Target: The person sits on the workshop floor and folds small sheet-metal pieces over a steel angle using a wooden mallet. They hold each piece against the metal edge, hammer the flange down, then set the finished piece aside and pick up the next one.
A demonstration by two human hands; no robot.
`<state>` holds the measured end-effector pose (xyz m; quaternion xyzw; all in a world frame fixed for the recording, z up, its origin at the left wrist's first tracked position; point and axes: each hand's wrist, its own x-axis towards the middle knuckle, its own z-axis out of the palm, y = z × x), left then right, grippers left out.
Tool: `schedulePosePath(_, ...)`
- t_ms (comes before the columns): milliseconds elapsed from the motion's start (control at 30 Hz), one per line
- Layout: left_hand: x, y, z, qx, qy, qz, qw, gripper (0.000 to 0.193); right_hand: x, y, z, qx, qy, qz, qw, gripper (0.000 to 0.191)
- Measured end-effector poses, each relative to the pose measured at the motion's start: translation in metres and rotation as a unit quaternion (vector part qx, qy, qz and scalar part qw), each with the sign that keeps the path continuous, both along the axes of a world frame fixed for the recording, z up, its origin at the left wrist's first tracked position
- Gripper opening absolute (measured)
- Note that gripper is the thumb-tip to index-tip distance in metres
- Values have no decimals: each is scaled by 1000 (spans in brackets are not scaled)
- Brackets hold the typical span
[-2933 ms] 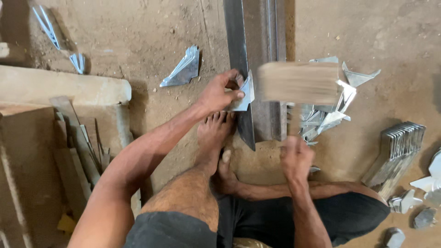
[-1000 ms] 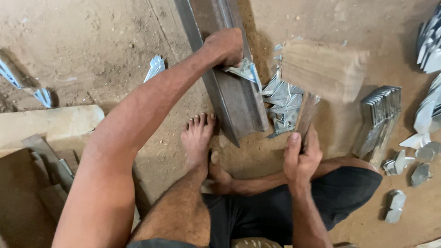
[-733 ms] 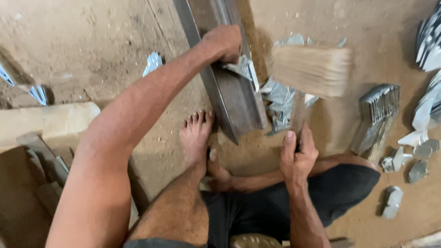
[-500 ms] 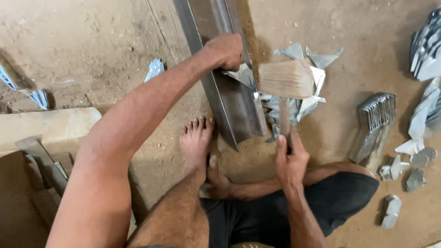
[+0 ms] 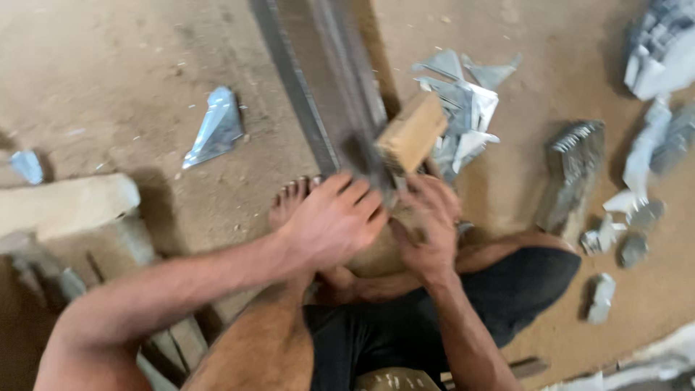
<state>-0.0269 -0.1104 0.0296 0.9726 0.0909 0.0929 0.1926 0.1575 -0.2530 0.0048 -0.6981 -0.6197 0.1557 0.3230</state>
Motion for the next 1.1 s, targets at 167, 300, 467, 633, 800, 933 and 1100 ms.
schedulePosePath(167, -19, -9, -27, -589, -72, 241, 768, 27, 2, 22, -1, 31, 50, 92, 994, 26)
schedulePosePath(300, -21, -11, -56, -770, -82, 274, 570, 17, 6, 30, 0, 75, 105, 152, 980, 18)
schedulePosePath(467, -19, -13, -100, -741, -273, 370, 489, 11, 25, 17, -34, 28, 36, -64, 997, 38)
schedulePosePath(633, -13, 15, -149, -699, -386, 452, 398, 10, 56, -22, -106, -160, -98, -162, 969, 56)
schedulePosePath(800, -18, 15, -157, -728, -408, 433, 341, 15, 61, -26, -106, -198, -154, -151, 956, 33)
schedulePosePath(933, -20, 13, -152, -710, -422, 447, 344, 17, 51, -31, -48, -314, -10, -200, 928, 29)
schedulePosePath(1100, -20, 13, -151, -704, -462, 422, 336, 15, 3, -35, -27, -211, 139, -158, 955, 30)
